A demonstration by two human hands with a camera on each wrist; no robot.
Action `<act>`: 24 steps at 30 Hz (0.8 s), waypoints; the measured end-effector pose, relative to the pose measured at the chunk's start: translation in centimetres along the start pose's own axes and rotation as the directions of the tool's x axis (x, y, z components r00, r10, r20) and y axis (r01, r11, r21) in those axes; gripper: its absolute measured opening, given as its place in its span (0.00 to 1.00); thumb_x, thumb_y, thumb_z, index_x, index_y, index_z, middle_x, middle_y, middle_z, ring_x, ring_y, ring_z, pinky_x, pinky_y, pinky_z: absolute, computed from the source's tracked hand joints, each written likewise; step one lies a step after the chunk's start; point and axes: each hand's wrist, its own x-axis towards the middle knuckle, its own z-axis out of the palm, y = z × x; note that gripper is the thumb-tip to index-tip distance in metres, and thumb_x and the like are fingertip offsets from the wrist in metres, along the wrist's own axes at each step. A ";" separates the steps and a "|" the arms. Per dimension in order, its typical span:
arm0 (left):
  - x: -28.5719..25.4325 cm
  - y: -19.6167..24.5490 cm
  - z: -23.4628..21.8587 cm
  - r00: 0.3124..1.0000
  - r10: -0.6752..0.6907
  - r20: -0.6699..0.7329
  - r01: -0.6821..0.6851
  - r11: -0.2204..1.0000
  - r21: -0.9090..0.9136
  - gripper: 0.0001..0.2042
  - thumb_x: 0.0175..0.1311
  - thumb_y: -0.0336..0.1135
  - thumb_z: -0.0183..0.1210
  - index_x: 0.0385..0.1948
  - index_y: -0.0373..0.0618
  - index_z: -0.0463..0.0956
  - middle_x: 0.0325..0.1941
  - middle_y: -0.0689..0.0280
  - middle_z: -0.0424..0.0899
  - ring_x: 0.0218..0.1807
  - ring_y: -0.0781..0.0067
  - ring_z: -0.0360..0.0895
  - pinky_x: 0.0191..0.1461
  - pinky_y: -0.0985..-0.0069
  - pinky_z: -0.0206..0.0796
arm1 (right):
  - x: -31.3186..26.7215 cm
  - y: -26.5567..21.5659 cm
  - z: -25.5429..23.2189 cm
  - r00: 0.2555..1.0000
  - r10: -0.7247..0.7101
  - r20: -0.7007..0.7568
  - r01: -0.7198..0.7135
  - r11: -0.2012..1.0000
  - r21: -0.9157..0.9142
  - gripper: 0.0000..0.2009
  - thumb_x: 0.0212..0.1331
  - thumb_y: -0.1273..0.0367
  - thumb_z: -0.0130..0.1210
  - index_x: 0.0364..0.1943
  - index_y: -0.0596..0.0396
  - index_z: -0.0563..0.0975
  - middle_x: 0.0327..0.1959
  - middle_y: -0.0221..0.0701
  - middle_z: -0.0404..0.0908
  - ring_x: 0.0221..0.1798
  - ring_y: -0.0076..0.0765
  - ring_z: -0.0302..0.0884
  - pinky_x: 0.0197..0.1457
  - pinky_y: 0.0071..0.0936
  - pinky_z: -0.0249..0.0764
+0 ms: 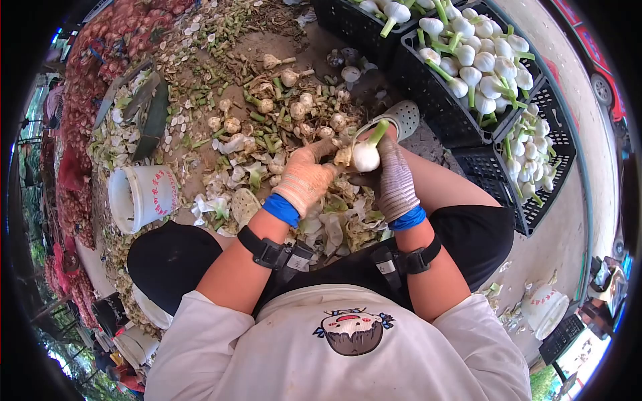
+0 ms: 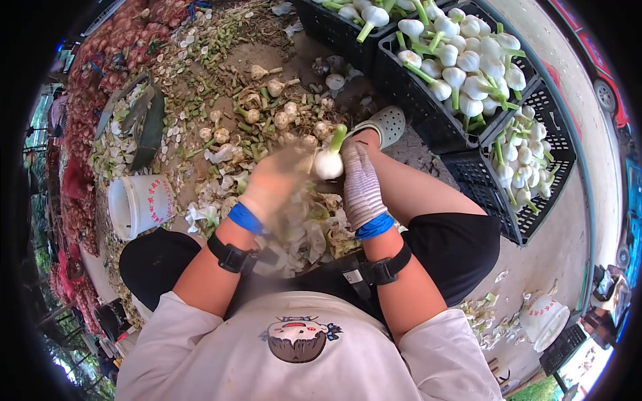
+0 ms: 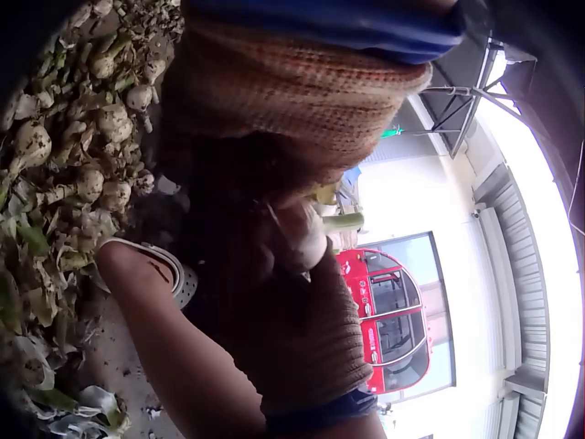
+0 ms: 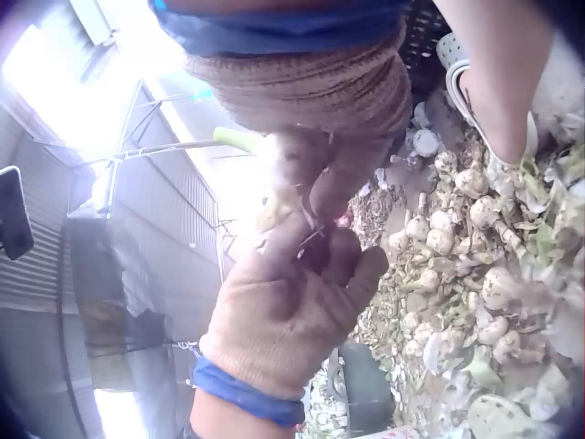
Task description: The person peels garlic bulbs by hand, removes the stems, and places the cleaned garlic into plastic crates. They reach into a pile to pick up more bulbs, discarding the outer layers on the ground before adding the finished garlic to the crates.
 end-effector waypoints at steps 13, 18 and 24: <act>1.9 -2.5 -3.3 0.939 -0.239 -0.248 0.218 0.970 -0.107 0.17 0.54 0.29 0.56 0.48 0.39 0.72 0.43 0.59 0.80 0.39 0.72 0.75 0.47 0.79 0.66 | -1.5 -0.6 -0.4 0.942 -0.001 0.337 0.058 0.986 -0.159 0.30 0.49 0.67 0.59 0.56 0.58 0.60 0.43 0.31 0.70 0.43 0.26 0.70 0.42 0.21 0.71; 1.1 0.0 -3.2 0.989 -0.102 0.108 0.133 0.931 -0.339 0.25 0.49 0.26 0.59 0.53 0.39 0.67 0.51 0.60 0.75 0.49 0.73 0.72 0.54 0.78 0.63 | -1.2 -0.8 -0.3 0.919 -0.042 0.392 0.129 0.972 -0.198 0.27 0.49 0.71 0.57 0.55 0.58 0.62 0.47 0.33 0.68 0.49 0.29 0.68 0.52 0.25 0.68; 0.9 -0.3 -1.9 0.988 -0.135 0.075 0.155 0.861 -0.484 0.16 0.55 0.25 0.58 0.47 0.42 0.69 0.41 0.68 0.76 0.42 0.77 0.73 0.44 0.79 0.68 | -1.1 -0.8 -0.5 0.901 0.014 0.434 0.013 0.998 -0.060 0.29 0.49 0.67 0.57 0.57 0.60 0.60 0.49 0.33 0.68 0.50 0.31 0.68 0.49 0.27 0.71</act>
